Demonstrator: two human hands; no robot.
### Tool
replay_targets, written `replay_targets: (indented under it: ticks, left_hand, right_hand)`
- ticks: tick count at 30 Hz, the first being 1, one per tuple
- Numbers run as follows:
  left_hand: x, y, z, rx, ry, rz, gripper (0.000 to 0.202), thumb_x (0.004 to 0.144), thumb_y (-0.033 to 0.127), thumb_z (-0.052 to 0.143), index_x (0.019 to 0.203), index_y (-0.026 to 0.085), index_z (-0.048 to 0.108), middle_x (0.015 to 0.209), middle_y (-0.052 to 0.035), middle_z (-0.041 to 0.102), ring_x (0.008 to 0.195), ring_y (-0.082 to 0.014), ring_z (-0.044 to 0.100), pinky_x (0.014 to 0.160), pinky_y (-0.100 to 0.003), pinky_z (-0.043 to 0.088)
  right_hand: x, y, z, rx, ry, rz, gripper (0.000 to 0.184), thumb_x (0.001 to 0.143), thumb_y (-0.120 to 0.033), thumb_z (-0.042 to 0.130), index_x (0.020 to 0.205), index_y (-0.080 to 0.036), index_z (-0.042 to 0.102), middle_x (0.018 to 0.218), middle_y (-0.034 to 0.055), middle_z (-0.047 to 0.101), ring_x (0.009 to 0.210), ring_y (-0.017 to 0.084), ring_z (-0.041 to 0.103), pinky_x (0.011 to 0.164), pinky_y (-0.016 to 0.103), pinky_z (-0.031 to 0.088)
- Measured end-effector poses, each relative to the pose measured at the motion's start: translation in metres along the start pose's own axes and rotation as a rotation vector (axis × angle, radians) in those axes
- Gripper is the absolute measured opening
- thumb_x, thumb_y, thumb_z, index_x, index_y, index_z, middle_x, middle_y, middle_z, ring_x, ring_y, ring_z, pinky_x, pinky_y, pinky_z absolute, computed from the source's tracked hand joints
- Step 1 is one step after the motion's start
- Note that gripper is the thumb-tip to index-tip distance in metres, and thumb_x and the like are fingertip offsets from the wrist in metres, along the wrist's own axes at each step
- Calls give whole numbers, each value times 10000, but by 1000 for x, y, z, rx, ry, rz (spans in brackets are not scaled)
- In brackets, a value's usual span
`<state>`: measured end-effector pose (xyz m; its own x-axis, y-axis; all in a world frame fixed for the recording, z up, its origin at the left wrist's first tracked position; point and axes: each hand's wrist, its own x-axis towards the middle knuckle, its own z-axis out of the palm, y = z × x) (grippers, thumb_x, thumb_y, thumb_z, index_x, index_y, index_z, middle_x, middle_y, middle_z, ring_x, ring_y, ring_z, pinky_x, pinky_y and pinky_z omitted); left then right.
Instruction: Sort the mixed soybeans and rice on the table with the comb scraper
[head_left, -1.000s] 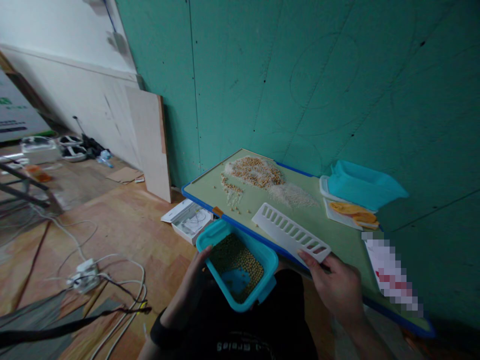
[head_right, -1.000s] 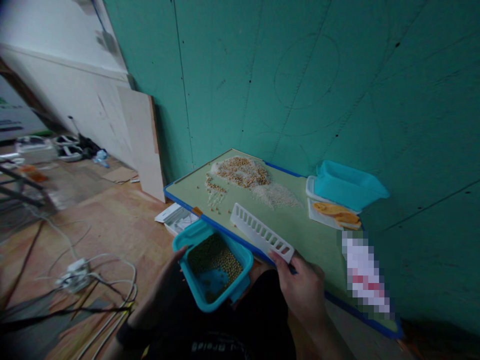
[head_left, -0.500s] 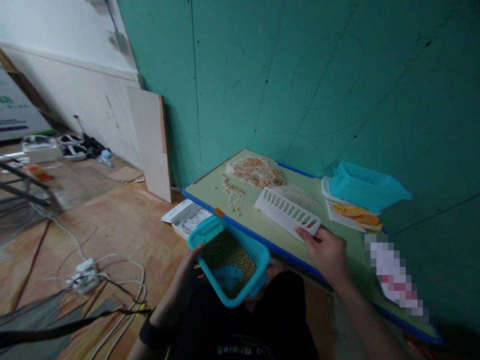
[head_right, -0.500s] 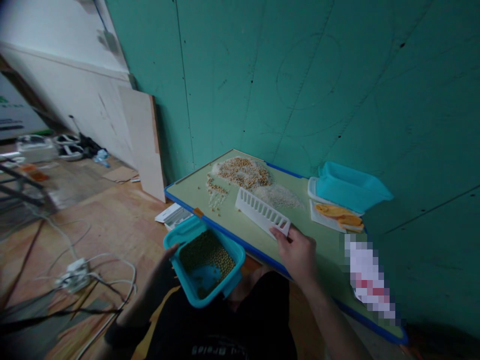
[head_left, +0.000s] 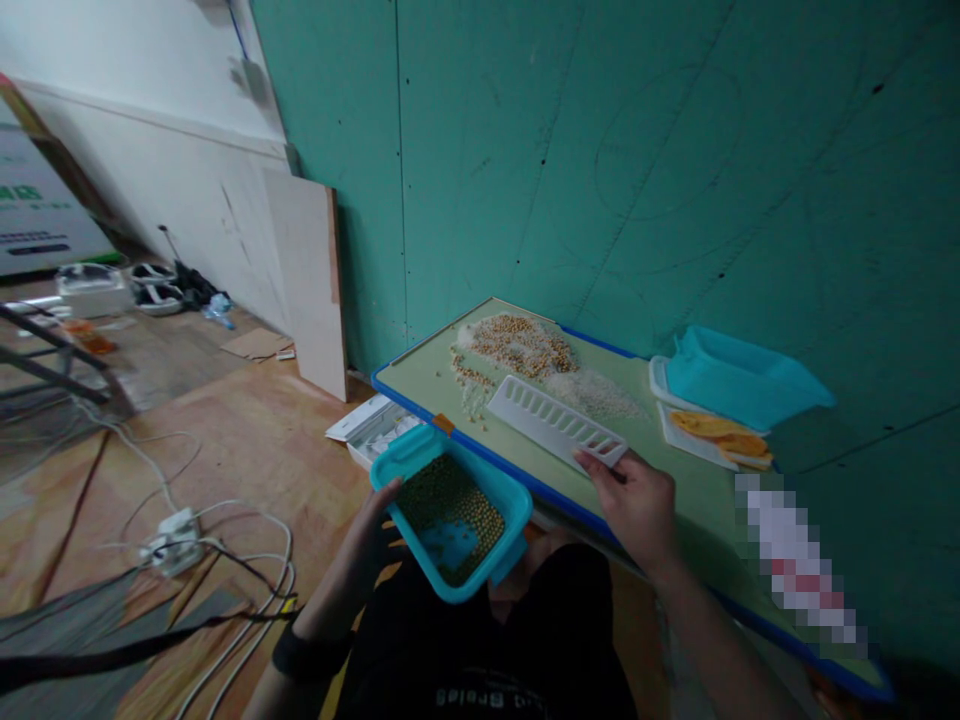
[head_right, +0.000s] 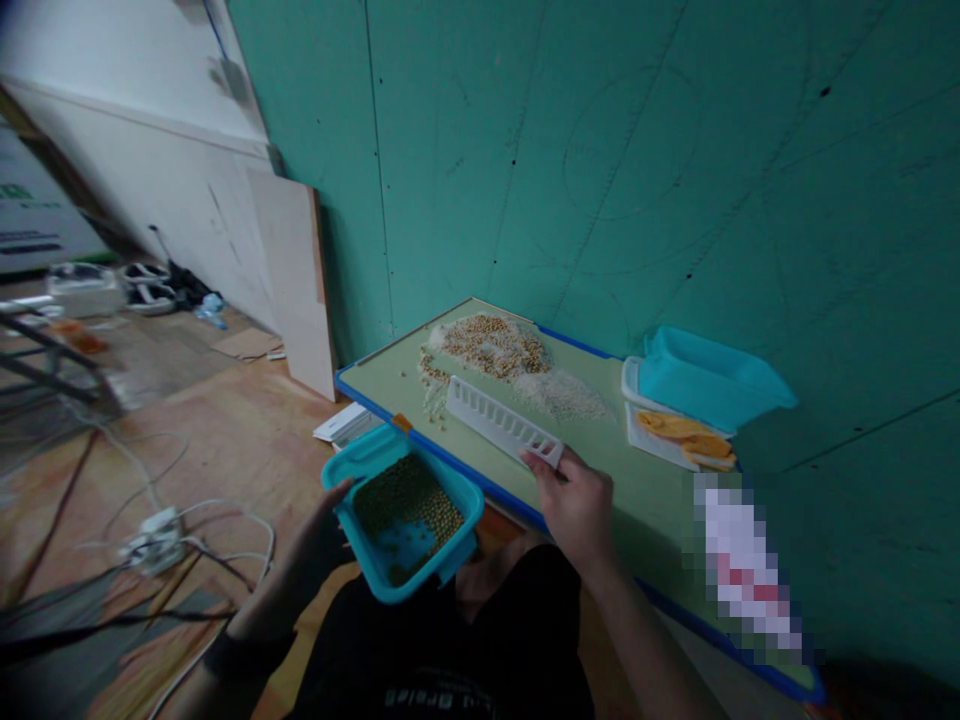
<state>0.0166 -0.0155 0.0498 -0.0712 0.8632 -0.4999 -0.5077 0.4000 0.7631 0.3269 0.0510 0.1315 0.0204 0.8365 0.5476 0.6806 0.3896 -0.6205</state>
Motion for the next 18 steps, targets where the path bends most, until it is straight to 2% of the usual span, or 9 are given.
replay_targets:
  ticks: [4, 8, 11, 14, 18]
  left_hand:
    - [4, 1, -6, 31, 7, 8, 750, 880, 601, 632, 1502, 206, 494, 1327, -127, 709, 1092, -333, 717, 731, -356, 616]
    - [6, 0, -12, 7, -34, 52, 738, 889, 585, 622, 1519, 230, 473, 1430, -124, 643, 1166, -353, 683, 757, -373, 616]
    - [13, 0, -14, 8, 7, 3, 742, 842, 607, 663, 1482, 261, 521, 1365, -116, 688, 1105, -360, 708, 715, -379, 614]
    - [21, 1, -17, 12, 58, -35, 761, 779, 638, 710, 1408, 227, 591, 1260, -128, 738, 1037, -361, 729, 677, -374, 608]
    - [26, -3, -25, -10, 53, -44, 801, 750, 639, 745, 1415, 226, 577, 1224, -118, 753, 1018, -342, 737, 677, -360, 606]
  right_hand:
    - [6, 4, 13, 52, -43, 0, 272, 906, -469, 662, 878, -224, 778, 885, 84, 812, 810, 267, 785, 714, 312, 605]
    - [1, 1, 16, 55, -65, -8, 258, 904, -461, 675, 868, -227, 777, 855, 79, 808, 772, 258, 781, 704, 308, 605]
    - [-1, -3, 17, 61, -65, -35, 229, 910, -429, 678, 850, -227, 769, 832, 71, 805, 742, 247, 778, 679, 293, 600]
    - [-4, -8, 20, 47, -77, -90, 202, 922, -388, 670, 844, -227, 762, 823, 66, 805, 736, 238, 779, 676, 285, 598]
    - [-9, -15, 26, 52, -93, -185, 153, 925, -335, 672, 862, -230, 764, 823, 53, 807, 721, 219, 779, 672, 265, 594]
